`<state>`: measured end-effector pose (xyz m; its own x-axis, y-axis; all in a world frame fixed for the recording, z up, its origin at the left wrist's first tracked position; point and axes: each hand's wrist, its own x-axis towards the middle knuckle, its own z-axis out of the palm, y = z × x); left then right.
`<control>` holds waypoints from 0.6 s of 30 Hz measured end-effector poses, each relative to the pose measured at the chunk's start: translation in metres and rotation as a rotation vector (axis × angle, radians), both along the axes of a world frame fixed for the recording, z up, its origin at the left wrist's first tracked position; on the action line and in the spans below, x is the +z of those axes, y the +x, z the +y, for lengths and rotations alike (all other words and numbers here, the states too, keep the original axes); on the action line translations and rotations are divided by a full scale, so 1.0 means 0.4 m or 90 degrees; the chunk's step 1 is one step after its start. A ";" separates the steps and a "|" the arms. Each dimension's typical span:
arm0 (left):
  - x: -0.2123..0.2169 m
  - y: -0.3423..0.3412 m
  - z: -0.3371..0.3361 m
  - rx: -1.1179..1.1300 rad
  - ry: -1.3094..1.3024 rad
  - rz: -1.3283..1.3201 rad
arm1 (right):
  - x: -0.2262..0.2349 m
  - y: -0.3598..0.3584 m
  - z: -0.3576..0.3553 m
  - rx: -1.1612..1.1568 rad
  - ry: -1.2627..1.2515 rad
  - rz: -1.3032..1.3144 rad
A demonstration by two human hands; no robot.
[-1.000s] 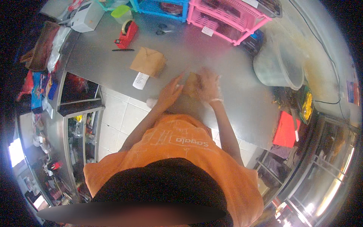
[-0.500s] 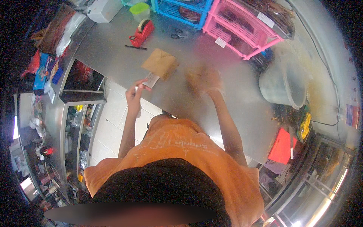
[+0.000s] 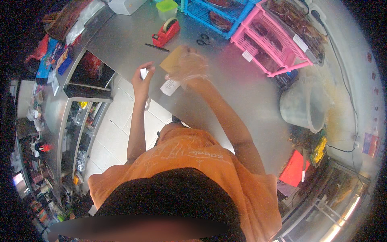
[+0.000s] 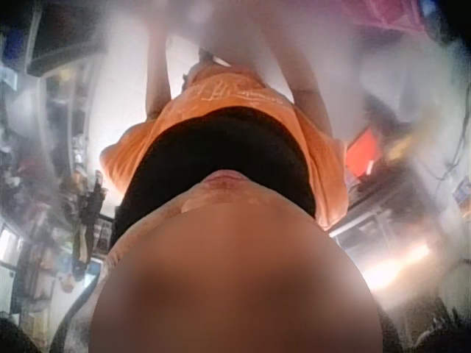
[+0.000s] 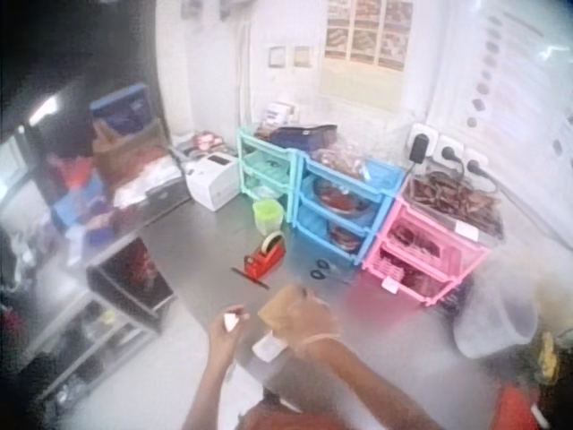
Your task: The person scoops rice from a rice cooker into three paper food boxes, then adds fried chicken and scrambled eggs from a display case and a tray. They place a small plastic bag of greens into each box, close the boxes, and attach printed receipts to the outside.
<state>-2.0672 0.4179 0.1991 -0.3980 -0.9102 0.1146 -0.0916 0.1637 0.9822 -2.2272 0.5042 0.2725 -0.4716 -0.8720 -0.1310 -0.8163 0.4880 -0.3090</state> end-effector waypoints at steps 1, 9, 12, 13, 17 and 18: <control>0.007 -0.013 -0.005 -0.015 -0.029 -0.024 | -0.012 -0.020 0.014 0.028 -0.076 -0.022; 0.051 -0.126 0.007 -0.129 -0.183 -0.300 | -0.270 -0.202 0.181 0.069 -0.067 -0.036; 0.050 -0.132 0.011 -0.113 -0.211 -0.312 | -0.405 -0.098 0.173 0.050 -0.261 -0.284; 0.048 -0.127 0.015 -0.122 -0.190 -0.347 | -0.432 -0.073 0.152 -0.008 -0.316 -0.353; 0.045 -0.105 0.023 -0.110 -0.218 -0.343 | -0.448 -0.005 0.091 -0.060 -0.506 -0.576; 0.045 -0.096 0.020 -0.093 -0.208 -0.322 | -0.438 0.005 0.077 -0.069 -0.537 -0.623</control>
<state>-2.1054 0.4257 0.2170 -0.5939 -0.7917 0.1430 -0.4862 0.4948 0.7203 -2.2253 0.5350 0.0973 -0.5661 -0.8172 0.1083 -0.0470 -0.0992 -0.9940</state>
